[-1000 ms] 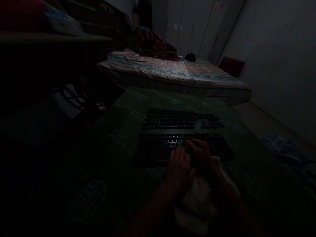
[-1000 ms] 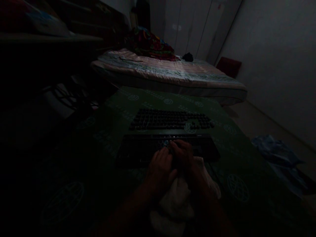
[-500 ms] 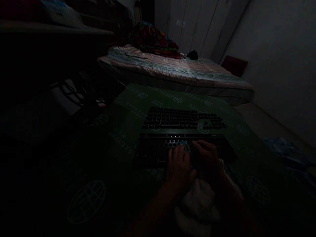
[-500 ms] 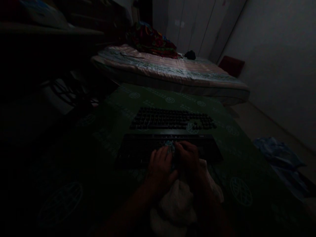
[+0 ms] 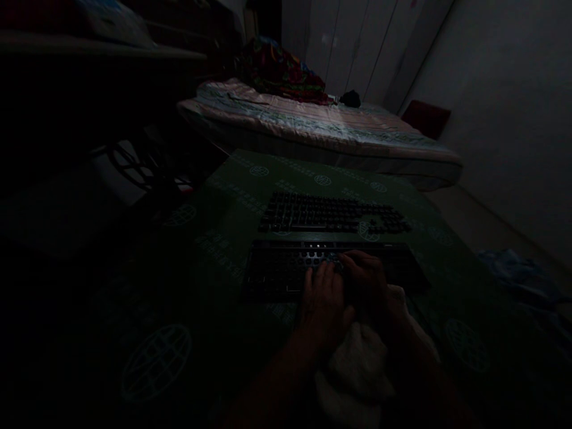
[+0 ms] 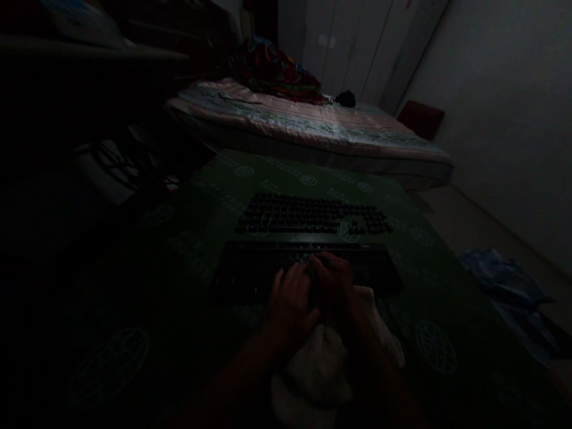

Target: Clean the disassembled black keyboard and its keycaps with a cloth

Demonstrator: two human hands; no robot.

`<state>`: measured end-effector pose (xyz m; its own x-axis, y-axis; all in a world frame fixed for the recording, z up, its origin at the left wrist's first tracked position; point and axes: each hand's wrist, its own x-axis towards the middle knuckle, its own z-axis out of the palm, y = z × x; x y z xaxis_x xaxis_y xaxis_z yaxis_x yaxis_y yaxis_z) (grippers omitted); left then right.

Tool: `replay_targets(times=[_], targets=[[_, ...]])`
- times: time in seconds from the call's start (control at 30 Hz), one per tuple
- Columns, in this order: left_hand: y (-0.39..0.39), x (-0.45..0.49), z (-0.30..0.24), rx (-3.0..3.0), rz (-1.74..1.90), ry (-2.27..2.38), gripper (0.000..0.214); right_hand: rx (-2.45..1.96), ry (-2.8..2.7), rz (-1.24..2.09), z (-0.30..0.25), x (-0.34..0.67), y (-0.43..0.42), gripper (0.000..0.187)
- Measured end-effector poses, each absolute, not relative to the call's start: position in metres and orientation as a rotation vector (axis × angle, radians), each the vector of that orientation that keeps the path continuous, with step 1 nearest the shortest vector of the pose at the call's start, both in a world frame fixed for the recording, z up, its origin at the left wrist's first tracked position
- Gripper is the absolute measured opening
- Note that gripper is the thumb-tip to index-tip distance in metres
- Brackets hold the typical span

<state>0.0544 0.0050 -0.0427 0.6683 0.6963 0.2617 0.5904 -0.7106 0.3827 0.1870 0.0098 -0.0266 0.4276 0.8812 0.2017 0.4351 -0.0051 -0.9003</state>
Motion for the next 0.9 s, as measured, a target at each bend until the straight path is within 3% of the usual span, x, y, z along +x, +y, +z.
replay_targets(times=[0.9], targets=[[0.0046, 0.0508, -0.0377, 2.576, 0.622, 1.002, 0.049, -1.615, -1.207, 0.497, -0.0342, 0.1848, 0.0142, 0.023]])
